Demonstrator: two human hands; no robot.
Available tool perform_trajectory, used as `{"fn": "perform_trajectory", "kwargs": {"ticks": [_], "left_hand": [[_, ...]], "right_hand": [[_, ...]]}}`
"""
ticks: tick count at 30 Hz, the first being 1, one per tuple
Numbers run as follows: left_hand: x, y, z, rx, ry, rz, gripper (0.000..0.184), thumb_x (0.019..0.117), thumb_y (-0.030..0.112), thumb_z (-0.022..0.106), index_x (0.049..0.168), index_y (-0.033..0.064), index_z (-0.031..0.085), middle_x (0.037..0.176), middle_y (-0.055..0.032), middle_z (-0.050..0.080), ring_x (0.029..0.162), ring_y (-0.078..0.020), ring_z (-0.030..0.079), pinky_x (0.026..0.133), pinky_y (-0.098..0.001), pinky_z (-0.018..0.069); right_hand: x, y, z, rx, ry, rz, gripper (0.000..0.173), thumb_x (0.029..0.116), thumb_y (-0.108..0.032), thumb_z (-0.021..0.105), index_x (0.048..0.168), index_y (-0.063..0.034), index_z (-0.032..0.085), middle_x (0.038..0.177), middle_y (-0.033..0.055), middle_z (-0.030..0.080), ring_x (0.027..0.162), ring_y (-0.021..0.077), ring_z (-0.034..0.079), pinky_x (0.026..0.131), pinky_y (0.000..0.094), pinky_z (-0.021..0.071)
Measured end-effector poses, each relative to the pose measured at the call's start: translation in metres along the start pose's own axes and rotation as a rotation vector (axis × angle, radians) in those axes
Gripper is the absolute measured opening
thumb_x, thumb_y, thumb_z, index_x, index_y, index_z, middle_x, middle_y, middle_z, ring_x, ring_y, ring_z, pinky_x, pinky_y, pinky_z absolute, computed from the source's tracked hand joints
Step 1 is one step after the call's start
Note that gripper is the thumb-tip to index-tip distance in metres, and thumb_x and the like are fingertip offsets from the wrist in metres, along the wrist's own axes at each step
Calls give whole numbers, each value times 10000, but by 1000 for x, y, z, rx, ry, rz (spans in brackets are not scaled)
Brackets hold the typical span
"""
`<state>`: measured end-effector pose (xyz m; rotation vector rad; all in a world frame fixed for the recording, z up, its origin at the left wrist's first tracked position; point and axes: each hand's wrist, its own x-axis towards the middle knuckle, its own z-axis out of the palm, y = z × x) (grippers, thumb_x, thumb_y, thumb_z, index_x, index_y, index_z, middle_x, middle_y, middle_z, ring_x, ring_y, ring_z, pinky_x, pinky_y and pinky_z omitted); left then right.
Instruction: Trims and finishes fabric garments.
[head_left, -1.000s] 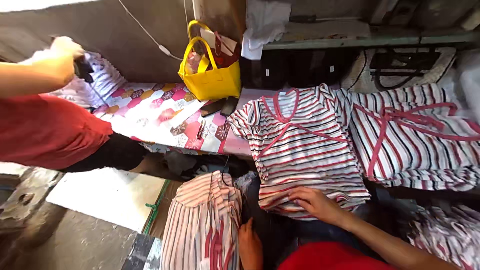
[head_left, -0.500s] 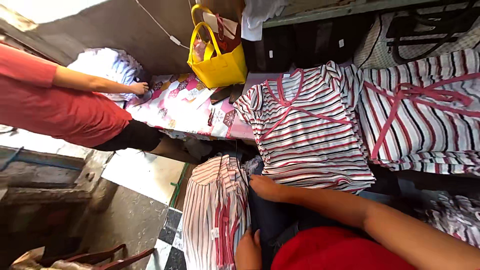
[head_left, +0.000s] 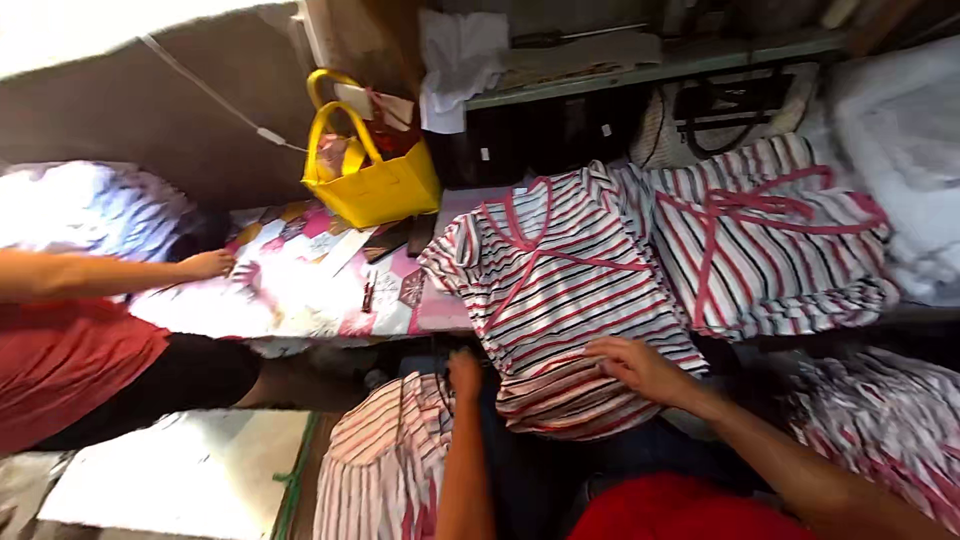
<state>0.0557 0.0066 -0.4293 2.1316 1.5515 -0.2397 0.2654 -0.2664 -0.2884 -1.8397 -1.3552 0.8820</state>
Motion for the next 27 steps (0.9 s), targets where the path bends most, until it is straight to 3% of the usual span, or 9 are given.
{"fn": "perform_trajectory", "kwargs": {"ticks": [4,6,8,11,14,16,20,24,27], "left_hand": [[-29,14,-69,-8,-288,221,354,1030,209,608,1273,-42,668,1260,-326,646,1212,-510,600,1052,-677,422],[-72,24,-104,14,-372,291,378,1035,274,617,1336,53,677,1314,-246,661,1257,-468,596,1089,-667,399],[-110,27,-136,7,-231,289,408,1020,340,633,1361,120,678,1275,-208,697,1204,-476,630,1027,-722,416],[-129,29,-161,-134,105,281,456,1026,333,621,1383,51,640,1240,-266,692,1159,-522,637,977,-760,423],[-100,55,-136,-303,298,257,480,1066,260,546,1397,-87,555,1245,-315,662,1191,-487,627,1047,-653,441],[-76,74,-97,-428,278,217,503,1058,251,561,1394,-121,521,1169,-326,665,1081,-443,664,970,-586,508],[-57,89,-41,-788,369,72,626,947,191,731,1418,-119,461,1286,-336,562,1089,-391,608,928,-510,513],[-61,91,-32,-1065,354,22,720,903,85,750,1479,-79,349,1356,-298,532,1160,-311,577,946,-445,506],[-60,89,-32,-1095,328,18,716,886,29,743,1466,-93,341,1336,-289,541,1140,-281,588,944,-408,513]], "right_hand": [[-34,38,-42,-110,452,116,281,1020,-51,521,1206,14,721,1313,198,669,1198,334,658,1029,496,522],[-35,49,-58,-147,567,166,277,1011,-28,527,1206,26,714,1312,218,661,1168,349,667,987,490,544],[-21,47,-71,-168,580,256,304,1026,-45,530,1282,45,666,1350,248,627,1192,371,649,1009,497,526],[17,42,-83,-237,530,463,478,1066,-227,533,1416,100,519,1403,314,556,1326,441,540,1121,551,417],[60,51,-82,-331,487,641,710,1033,-475,554,1394,134,500,1388,346,542,1357,474,491,1134,585,373],[81,50,-78,-351,447,728,809,992,-559,581,1400,133,489,1418,347,509,1369,483,467,1101,634,363],[97,51,-82,-132,409,788,730,972,-482,659,1389,99,517,1365,311,578,1300,447,551,1053,635,412],[92,75,-95,184,373,538,618,906,-327,785,1309,99,590,1279,309,617,1222,416,588,1068,584,439],[82,82,-115,168,242,363,463,1024,-288,635,1262,107,612,1333,302,578,1239,388,563,1077,546,423]]}}
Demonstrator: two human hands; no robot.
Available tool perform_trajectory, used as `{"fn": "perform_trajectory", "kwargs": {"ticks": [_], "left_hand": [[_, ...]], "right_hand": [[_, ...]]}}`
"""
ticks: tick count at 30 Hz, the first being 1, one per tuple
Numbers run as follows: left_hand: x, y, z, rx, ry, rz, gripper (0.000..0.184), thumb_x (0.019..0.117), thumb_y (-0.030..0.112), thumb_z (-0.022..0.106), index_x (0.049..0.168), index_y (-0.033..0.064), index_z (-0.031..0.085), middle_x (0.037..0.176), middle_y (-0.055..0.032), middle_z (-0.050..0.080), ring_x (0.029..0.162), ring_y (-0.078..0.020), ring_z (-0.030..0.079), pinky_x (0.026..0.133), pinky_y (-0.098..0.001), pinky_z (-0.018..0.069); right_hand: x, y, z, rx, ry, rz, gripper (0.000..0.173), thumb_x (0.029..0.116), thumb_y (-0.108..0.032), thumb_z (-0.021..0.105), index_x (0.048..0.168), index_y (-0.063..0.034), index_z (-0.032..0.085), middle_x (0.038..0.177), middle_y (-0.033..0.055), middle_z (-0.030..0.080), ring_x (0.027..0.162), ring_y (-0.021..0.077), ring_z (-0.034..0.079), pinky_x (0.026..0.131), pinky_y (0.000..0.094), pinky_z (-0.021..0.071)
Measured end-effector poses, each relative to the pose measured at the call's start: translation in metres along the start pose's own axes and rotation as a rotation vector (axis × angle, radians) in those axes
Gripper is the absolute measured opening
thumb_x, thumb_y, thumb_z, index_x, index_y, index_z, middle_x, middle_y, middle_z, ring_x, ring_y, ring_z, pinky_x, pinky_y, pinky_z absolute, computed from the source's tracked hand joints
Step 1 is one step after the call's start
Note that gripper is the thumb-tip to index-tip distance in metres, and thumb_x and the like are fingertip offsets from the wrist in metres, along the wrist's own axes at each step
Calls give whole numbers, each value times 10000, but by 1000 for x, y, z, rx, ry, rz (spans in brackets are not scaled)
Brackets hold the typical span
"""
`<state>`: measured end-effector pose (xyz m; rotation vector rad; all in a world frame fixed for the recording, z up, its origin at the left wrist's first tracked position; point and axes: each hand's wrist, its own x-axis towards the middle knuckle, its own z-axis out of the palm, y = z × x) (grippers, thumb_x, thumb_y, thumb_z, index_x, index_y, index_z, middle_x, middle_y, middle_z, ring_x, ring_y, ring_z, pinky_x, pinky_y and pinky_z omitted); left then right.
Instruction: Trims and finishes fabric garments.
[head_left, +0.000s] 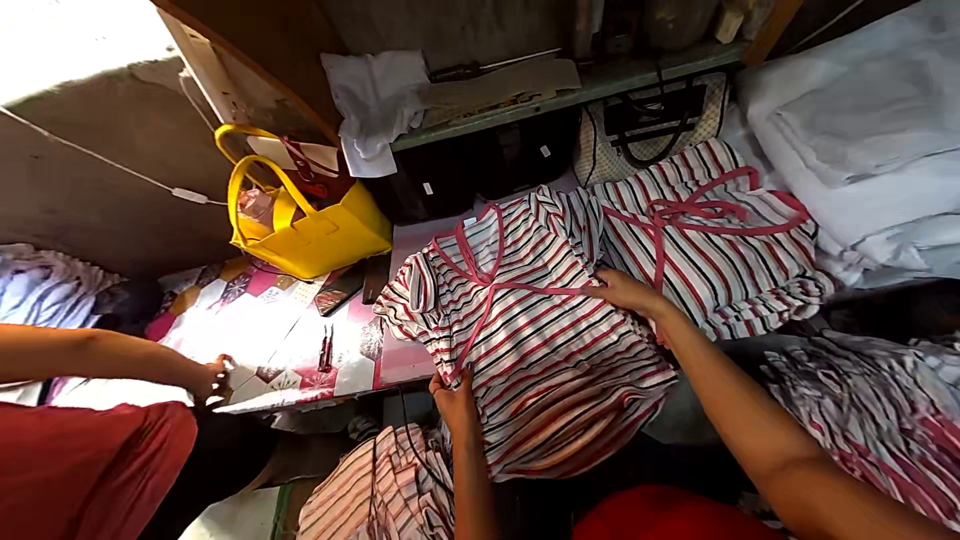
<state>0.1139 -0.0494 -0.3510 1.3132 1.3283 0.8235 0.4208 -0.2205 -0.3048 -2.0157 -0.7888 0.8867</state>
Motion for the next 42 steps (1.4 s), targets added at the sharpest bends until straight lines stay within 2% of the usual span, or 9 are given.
{"fn": "perform_trajectory", "kwargs": {"ticks": [5,13,23,26,30,32,36,39,42], "left_hand": [[3,4,-4,-122,-2,-134,512,920,20,716,1349,-95,460,1164,-226,608,950,-208,625,828,-367,547],[-2,21,-37,-431,-321,-525,231,1065,198,473,1192,53,602,962,-110,740,846,-191,742,726,-380,633],[0,2,-67,-639,-327,-389,184,1012,140,473,1121,86,611,915,-81,762,820,-173,758,708,-365,648],[3,-10,-73,-658,-355,-392,205,996,158,503,1163,88,597,963,-81,759,870,-177,752,754,-381,643],[5,-10,-77,-600,-367,-383,285,1013,188,503,1276,88,547,1069,-72,730,963,-164,724,833,-387,622],[6,-3,-74,-572,-398,-407,276,1068,233,427,1269,94,555,1062,-67,736,963,-165,727,834,-387,622],[16,4,-75,-548,-552,-352,307,983,241,536,1248,87,567,1035,-71,752,940,-157,738,823,-366,633],[30,16,-75,-531,-629,-249,439,848,241,741,1211,49,586,998,-98,758,910,-182,748,814,-384,638],[43,35,-73,-551,-655,-135,365,870,188,702,1179,31,587,965,-110,758,881,-196,751,792,-389,643]], "right_hand": [[29,13,-3,-286,336,-19,298,1008,34,489,1247,98,655,1439,294,518,1354,437,500,1143,549,397],[40,-19,14,-486,306,185,507,992,-14,531,1458,136,399,1413,380,479,1289,510,533,1061,609,445],[35,-25,-3,-649,414,289,474,987,-14,559,1431,109,450,1319,376,571,1214,555,572,949,696,454],[20,-27,7,-572,462,188,389,1019,-34,523,1373,128,515,1389,382,489,1262,555,526,986,680,460],[-17,-20,35,-315,150,303,745,1095,-540,318,1155,126,646,1194,348,629,1175,476,603,995,640,439],[-25,-16,50,-107,115,299,760,1066,-598,367,1148,111,626,1126,306,625,1066,409,612,932,592,460],[-26,-32,66,300,55,150,595,929,-261,762,1376,47,518,1244,208,647,1112,248,653,980,438,534],[-20,-48,66,460,-35,103,524,926,-65,713,1382,46,481,1185,174,658,1021,188,681,909,363,578],[-16,-60,47,592,-35,98,337,969,-58,657,1283,2,551,1001,101,700,853,140,693,795,332,596]]}}
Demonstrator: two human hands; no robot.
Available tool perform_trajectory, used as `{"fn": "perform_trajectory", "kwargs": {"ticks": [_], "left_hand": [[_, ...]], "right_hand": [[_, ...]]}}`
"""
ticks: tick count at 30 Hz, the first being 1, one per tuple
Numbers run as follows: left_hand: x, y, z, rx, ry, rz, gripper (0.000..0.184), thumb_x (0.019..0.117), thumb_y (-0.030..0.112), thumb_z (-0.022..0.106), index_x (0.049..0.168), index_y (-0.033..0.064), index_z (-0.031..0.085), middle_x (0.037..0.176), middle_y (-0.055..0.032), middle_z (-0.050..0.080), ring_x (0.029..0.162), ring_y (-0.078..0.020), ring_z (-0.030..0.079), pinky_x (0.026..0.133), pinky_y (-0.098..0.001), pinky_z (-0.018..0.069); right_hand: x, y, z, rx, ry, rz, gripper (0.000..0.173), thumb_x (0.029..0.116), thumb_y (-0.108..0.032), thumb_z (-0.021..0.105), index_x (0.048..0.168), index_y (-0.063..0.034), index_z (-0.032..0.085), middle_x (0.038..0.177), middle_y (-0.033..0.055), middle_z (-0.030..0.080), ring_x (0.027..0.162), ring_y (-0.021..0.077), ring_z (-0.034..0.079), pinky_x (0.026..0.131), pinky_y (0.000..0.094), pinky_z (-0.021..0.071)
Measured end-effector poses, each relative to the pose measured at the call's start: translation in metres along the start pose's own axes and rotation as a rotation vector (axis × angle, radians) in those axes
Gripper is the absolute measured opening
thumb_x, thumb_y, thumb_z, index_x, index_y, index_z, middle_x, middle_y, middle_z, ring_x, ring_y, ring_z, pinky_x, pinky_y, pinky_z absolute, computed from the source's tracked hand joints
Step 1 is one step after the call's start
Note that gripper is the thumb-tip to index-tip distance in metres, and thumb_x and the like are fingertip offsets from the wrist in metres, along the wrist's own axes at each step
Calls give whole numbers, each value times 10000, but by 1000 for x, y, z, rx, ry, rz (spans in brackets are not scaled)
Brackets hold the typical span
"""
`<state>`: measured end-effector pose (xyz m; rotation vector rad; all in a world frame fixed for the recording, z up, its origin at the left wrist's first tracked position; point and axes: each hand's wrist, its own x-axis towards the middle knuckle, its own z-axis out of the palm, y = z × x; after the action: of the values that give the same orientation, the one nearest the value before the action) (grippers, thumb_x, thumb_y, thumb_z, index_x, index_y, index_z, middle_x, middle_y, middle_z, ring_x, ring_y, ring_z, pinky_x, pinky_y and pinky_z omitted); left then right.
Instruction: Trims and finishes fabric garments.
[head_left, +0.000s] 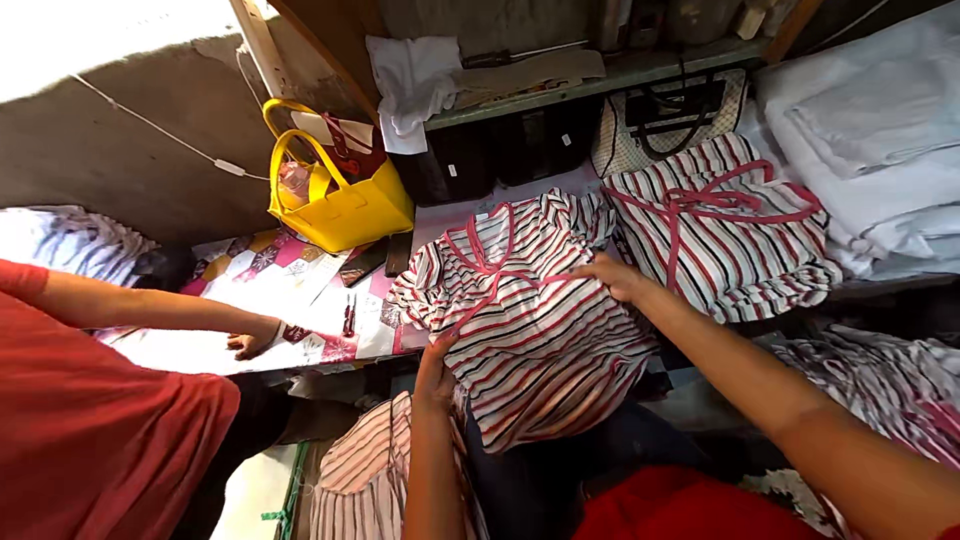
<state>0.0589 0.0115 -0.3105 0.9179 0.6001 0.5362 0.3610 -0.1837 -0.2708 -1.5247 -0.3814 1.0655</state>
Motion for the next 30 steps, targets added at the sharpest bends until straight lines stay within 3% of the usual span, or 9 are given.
{"fn": "perform_trajectory", "kwargs": {"ticks": [4,8,11,14,16,20,25,28,30], "left_hand": [[-4,61,22,-98,-55,202,184,951,212,580,1056,94,675,936,-80,774,870,-166,755,787,-365,643],[-36,129,44,-111,-167,395,185,860,212,742,1028,135,744,966,-67,773,907,-150,748,830,-359,632],[-74,164,62,-88,-203,545,181,931,295,704,1033,164,775,986,-27,778,931,-109,742,847,-318,623],[-91,180,90,-24,81,538,363,1086,379,427,961,198,717,895,19,770,845,-64,740,768,-283,636],[-73,188,94,12,164,418,351,1090,366,413,988,180,692,874,18,753,811,-66,729,735,-280,629],[-7,216,92,75,114,297,286,1072,274,422,1014,123,659,849,-24,732,777,-106,718,700,-302,619],[22,268,104,156,57,499,204,1069,205,455,1095,93,624,936,-50,730,884,-151,719,817,-364,609],[18,249,92,256,149,463,225,1058,243,485,1166,87,606,980,-26,712,896,-129,694,821,-346,594],[17,201,64,317,246,366,287,1032,295,558,1206,76,621,1020,-35,699,900,-134,676,812,-357,582]], "right_hand": [[-11,-59,-11,132,79,-59,263,1011,-158,602,1246,-51,548,994,69,689,847,144,687,754,349,596],[-53,-127,-11,227,20,-203,112,1027,-164,558,1070,-90,630,879,22,738,773,102,717,698,298,618],[-95,-158,-10,247,-91,-330,161,1038,-198,532,1005,-140,678,861,-15,746,749,49,713,665,235,611],[-107,-177,-7,251,-168,-381,263,1057,-161,447,942,-156,684,849,-15,754,749,33,715,666,221,614],[-91,-181,1,223,-89,-328,239,1044,-135,469,917,-131,671,810,-3,747,709,50,712,629,230,608],[-34,-195,7,201,-5,-318,96,1015,-108,535,1005,-106,630,847,15,735,740,80,715,651,268,614],[-16,-229,9,218,60,-628,136,1007,-137,576,1143,-150,581,963,-44,714,888,65,703,822,291,606],[-17,-207,9,120,147,-629,281,1034,-364,586,1233,-166,574,1038,-63,684,954,62,679,874,309,586],[-17,-162,8,21,263,-511,357,1009,-397,630,1269,-162,563,1008,-65,657,876,36,664,786,271,580]]}}
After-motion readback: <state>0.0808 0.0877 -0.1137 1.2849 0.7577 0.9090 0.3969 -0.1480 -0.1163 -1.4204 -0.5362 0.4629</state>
